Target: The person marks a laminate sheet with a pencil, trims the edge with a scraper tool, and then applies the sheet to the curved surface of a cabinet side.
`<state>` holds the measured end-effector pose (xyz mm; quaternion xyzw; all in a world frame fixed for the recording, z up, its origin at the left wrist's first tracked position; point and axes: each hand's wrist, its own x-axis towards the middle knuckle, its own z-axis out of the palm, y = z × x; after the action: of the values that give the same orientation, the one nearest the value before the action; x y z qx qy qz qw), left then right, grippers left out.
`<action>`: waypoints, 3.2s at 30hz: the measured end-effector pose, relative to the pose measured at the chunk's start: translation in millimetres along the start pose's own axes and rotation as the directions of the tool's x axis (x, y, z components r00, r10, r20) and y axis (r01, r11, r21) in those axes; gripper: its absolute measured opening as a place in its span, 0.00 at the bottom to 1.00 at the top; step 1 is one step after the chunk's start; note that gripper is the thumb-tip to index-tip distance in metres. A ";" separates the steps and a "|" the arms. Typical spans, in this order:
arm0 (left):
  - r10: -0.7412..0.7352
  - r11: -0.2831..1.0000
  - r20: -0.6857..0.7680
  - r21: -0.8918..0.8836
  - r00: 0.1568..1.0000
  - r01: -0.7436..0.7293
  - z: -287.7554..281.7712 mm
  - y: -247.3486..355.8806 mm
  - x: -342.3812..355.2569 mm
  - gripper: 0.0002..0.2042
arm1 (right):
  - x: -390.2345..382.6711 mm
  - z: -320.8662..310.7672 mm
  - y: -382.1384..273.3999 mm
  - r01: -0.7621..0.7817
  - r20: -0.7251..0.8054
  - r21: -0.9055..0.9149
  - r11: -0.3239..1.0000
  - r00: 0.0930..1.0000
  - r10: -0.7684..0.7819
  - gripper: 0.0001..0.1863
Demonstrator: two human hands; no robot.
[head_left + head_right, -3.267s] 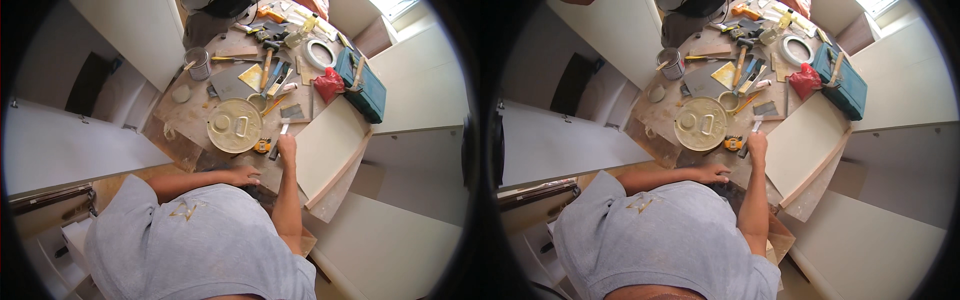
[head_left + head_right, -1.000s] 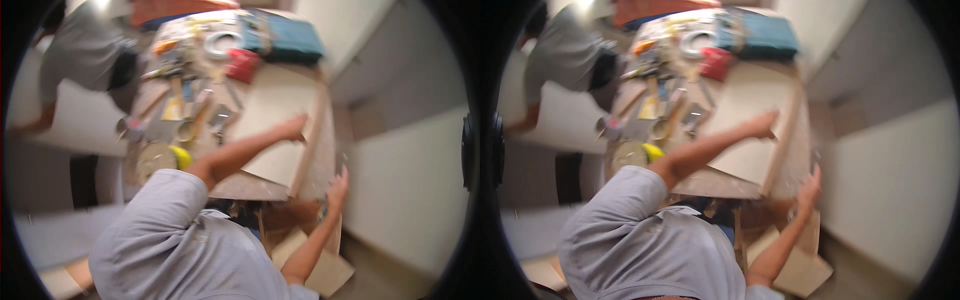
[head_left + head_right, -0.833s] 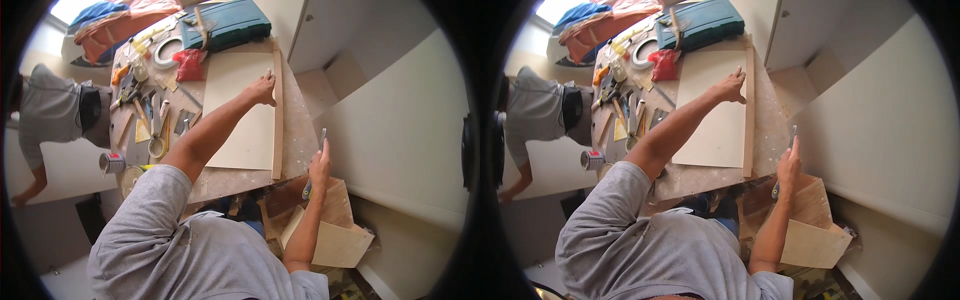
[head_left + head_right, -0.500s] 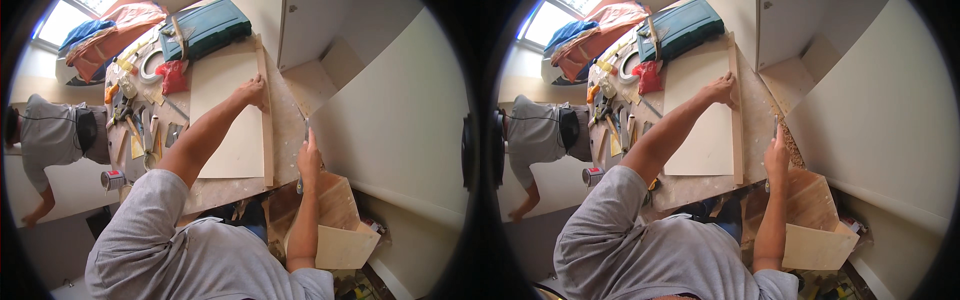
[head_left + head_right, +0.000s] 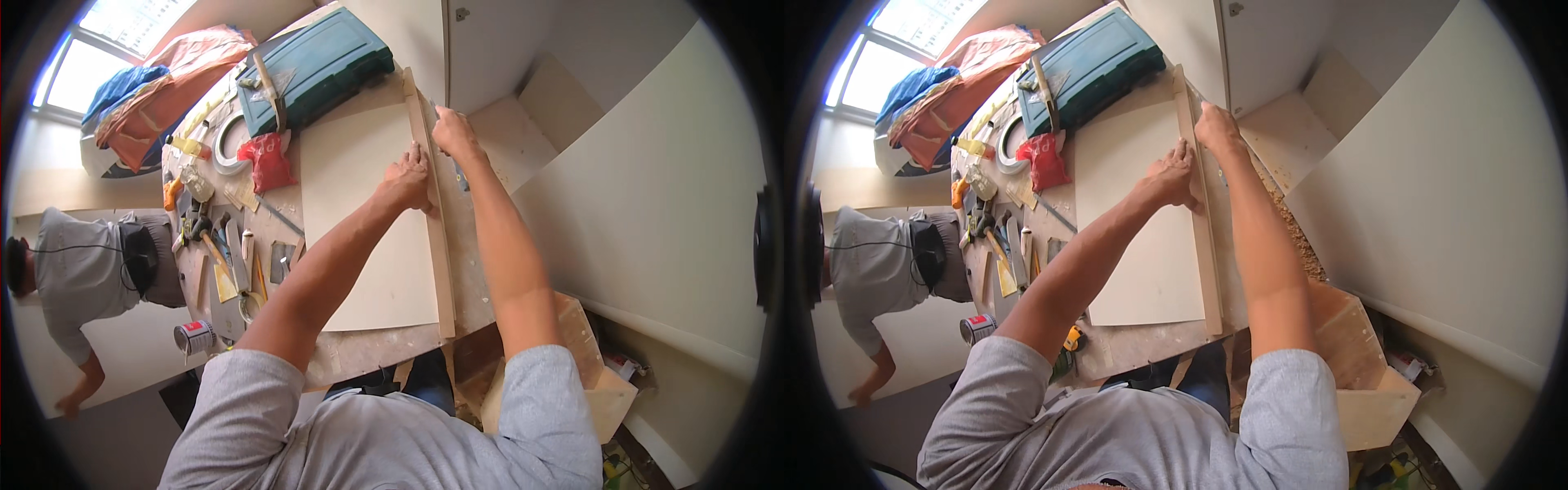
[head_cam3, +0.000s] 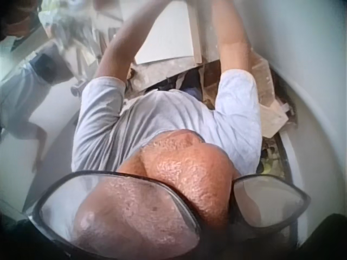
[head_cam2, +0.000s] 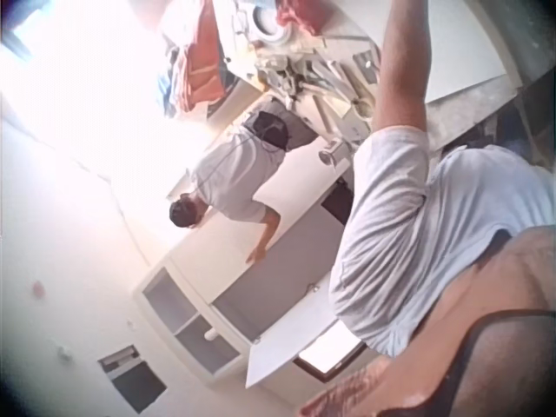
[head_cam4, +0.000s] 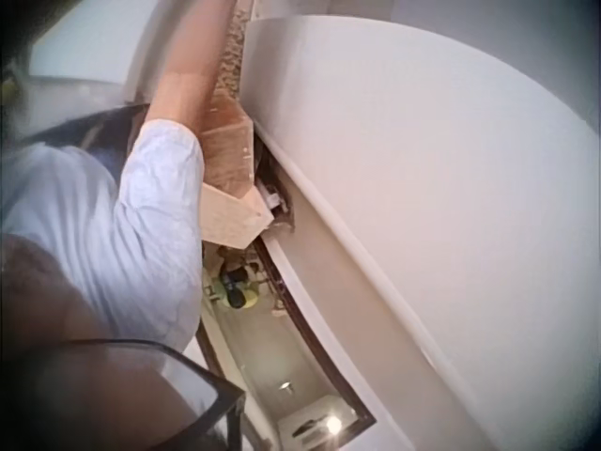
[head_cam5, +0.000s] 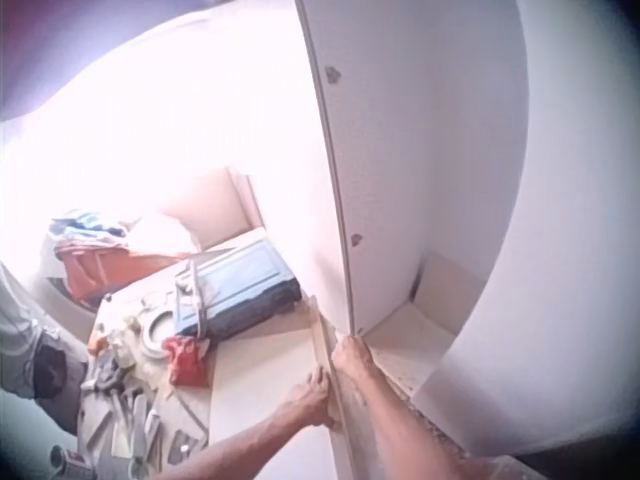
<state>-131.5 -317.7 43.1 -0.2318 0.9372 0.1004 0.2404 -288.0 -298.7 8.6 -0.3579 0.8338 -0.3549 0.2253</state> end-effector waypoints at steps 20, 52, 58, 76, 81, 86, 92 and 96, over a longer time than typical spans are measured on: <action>0.011 0.999 -0.034 -0.034 0.999 -0.012 4.6 -9.5 -1.4 0.70 | 73.3 -2.2 -78.2 -0.018 0.400 -0.641 0.768 0.845 0.354 0.19; -0.055 0.998 -0.053 0.005 0.997 0.056 13.9 -3.8 13.6 0.73 | -152.2 -4.6 -24.9 -0.123 0.389 -0.567 0.814 0.831 0.397 0.17; -0.040 0.999 -0.033 0.006 0.999 0.040 4.4 3.1 1.8 0.72 | -228.0 -8.5 -8.2 -0.074 0.393 -0.591 0.803 0.843 0.367 0.25; -0.056 0.991 -0.048 -0.121 0.997 0.050 -2.0 5.5 -11.6 0.72 | -400.6 -16.3 5.9 -0.146 0.407 -0.539 0.829 0.817 0.408 0.22; -0.030 0.991 0.083 -0.127 0.996 0.040 -10.6 3.5 -11.1 0.73 | -422.5 -16.8 4.8 -0.186 0.438 -0.564 0.805 0.759 0.482 0.27; -0.020 1.000 -0.015 -0.017 1.000 0.019 4.4 14.5 2.2 0.71 | -423.8 -26.6 25.2 -0.258 0.346 -0.486 0.835 0.821 0.455 0.28; 0.011 1.000 -0.056 0.027 0.998 -0.010 3.9 4.0 4.3 0.69 | -402.5 -80.4 32.6 -0.403 0.059 -0.246 0.882 0.902 0.428 0.26; 0.101 0.989 0.131 -0.122 0.986 -0.085 -0.5 -6.6 20.0 0.70 | -347.1 -81.4 38.9 -0.220 -0.115 -0.065 0.973 0.971 0.212 0.24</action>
<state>-144.0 -331.3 33.1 -0.1938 0.9210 0.1815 0.2853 -133.4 18.1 74.2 -0.2539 0.8919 -0.3144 0.2033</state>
